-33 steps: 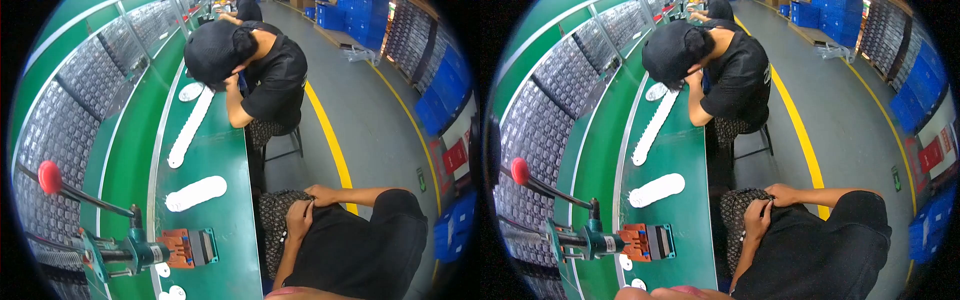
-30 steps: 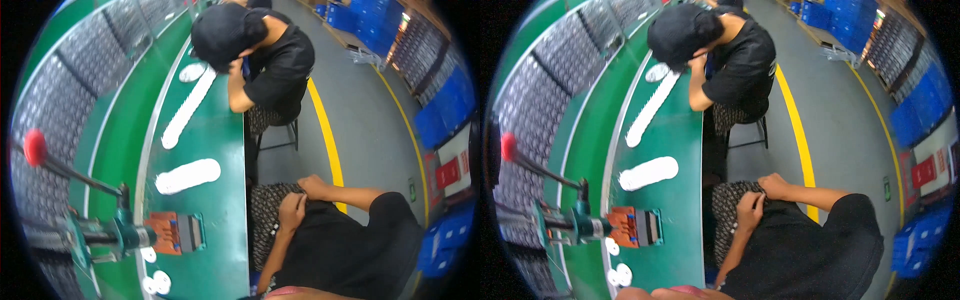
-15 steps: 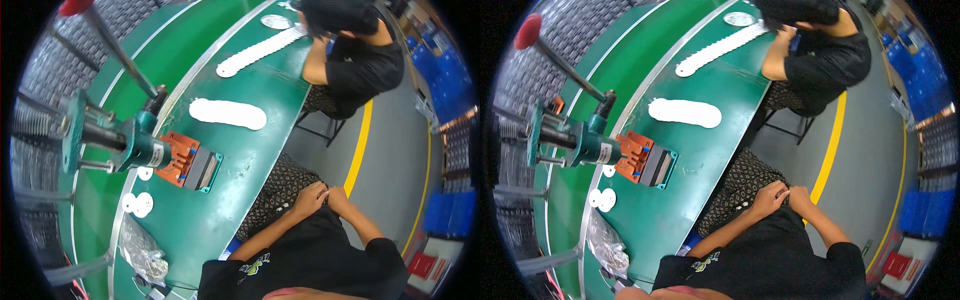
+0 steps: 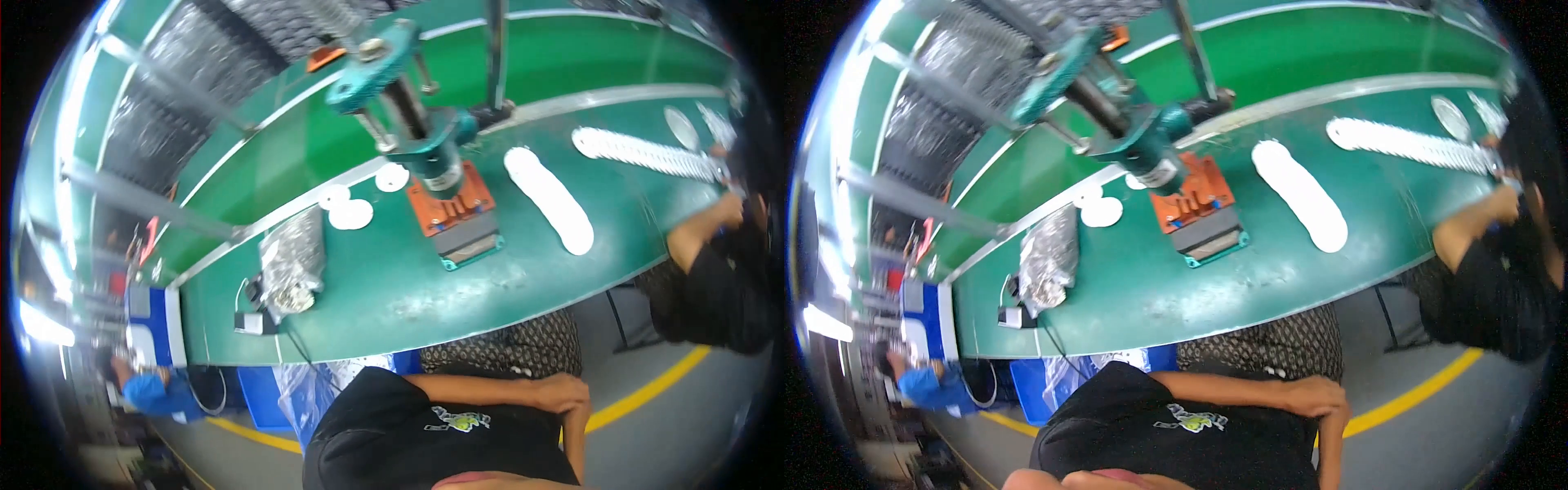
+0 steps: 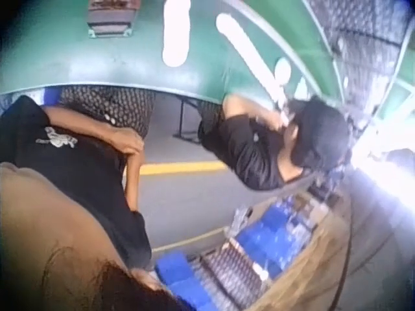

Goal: The person assembles circular plastic components by inserting metal pins into each disc by hand, pressing them into place using a manual press machine, and stacking the completed pieces along the workbench.

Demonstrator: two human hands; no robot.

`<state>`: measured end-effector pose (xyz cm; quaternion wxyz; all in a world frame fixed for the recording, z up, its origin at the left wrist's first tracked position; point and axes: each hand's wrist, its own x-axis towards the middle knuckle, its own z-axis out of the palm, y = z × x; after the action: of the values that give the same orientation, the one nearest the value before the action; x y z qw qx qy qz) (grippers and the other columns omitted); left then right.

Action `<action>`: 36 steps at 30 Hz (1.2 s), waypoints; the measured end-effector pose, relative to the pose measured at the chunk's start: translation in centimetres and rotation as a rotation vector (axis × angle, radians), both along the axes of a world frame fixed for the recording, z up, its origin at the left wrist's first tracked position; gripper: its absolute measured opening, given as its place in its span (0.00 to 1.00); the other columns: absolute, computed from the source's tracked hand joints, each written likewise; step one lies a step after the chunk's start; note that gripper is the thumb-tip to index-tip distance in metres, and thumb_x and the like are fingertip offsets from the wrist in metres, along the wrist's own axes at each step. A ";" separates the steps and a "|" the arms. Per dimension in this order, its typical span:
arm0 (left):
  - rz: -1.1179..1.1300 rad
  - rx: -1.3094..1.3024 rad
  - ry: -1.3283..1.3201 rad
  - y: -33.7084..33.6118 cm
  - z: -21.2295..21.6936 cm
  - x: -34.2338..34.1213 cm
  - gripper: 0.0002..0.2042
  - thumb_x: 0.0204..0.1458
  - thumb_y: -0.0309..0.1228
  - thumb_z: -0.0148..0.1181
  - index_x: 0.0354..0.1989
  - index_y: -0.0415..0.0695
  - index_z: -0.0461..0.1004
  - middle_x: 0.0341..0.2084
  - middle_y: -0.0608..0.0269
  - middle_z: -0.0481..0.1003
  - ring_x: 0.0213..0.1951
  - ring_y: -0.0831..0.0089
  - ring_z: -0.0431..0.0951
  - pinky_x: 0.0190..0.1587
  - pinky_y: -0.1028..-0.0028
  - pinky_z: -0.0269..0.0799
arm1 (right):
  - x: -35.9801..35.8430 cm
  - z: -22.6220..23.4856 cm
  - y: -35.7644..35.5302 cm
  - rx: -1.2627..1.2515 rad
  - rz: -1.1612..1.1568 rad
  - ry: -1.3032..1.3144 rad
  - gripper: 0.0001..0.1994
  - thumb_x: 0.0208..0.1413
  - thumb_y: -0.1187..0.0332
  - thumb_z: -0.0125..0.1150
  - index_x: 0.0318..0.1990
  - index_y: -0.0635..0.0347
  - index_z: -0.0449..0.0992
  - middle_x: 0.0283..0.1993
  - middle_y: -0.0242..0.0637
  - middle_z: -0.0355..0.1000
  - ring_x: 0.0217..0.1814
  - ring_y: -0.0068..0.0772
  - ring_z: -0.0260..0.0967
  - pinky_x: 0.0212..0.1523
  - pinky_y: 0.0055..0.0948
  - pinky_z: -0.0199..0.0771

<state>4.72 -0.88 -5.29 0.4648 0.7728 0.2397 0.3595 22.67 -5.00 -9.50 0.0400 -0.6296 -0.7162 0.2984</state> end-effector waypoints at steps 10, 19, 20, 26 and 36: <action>-0.011 -0.289 0.256 1.0 -1.8 1.2 0.10 0.51 0.31 0.59 0.34 0.36 0.71 0.32 0.50 0.74 0.36 0.50 0.76 0.38 0.57 0.71 | 2.8 -0.6 0.2 -0.121 0.045 -0.041 0.14 0.56 0.64 0.56 0.30 0.69 0.76 0.28 0.58 0.73 0.33 0.63 0.71 0.31 0.48 0.69; 0.172 -0.241 0.295 -0.2 -0.4 0.1 0.09 0.50 0.32 0.58 0.35 0.40 0.74 0.34 0.53 0.75 0.40 0.52 0.76 0.42 0.58 0.72 | 1.9 -5.6 1.1 -0.087 -0.013 -0.145 0.16 0.56 0.61 0.56 0.28 0.69 0.75 0.29 0.57 0.73 0.32 0.62 0.71 0.31 0.49 0.70; 0.165 -0.196 0.291 -0.4 0.4 -0.5 0.09 0.50 0.32 0.58 0.36 0.40 0.74 0.35 0.52 0.75 0.40 0.51 0.76 0.42 0.57 0.72 | 1.8 -5.2 1.4 -0.040 -0.001 -0.123 0.16 0.56 0.61 0.56 0.27 0.70 0.74 0.29 0.58 0.73 0.32 0.62 0.71 0.31 0.49 0.70; 0.335 -0.138 0.383 -3.1 6.1 -6.4 0.10 0.54 0.32 0.56 0.40 0.38 0.73 0.38 0.49 0.74 0.44 0.51 0.74 0.47 0.58 0.69 | 4.3 -4.5 1.0 -0.013 0.069 0.087 0.15 0.57 0.63 0.52 0.43 0.66 0.74 0.32 0.49 0.75 0.35 0.54 0.71 0.35 0.38 0.71; 0.701 -0.316 0.358 -9.4 12.8 -14.3 0.11 0.58 0.34 0.53 0.42 0.40 0.72 0.37 0.52 0.75 0.45 0.52 0.75 0.47 0.59 0.70 | 8.4 -4.9 3.0 -0.704 -0.247 0.617 0.15 0.57 0.69 0.50 0.49 0.67 0.71 0.36 0.45 0.71 0.39 0.43 0.70 0.39 0.31 0.68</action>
<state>-9.61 -10.31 7.50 0.3784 0.6139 0.6172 0.3148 31.07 -2.02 -14.41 0.0700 -0.5673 -0.4464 0.6884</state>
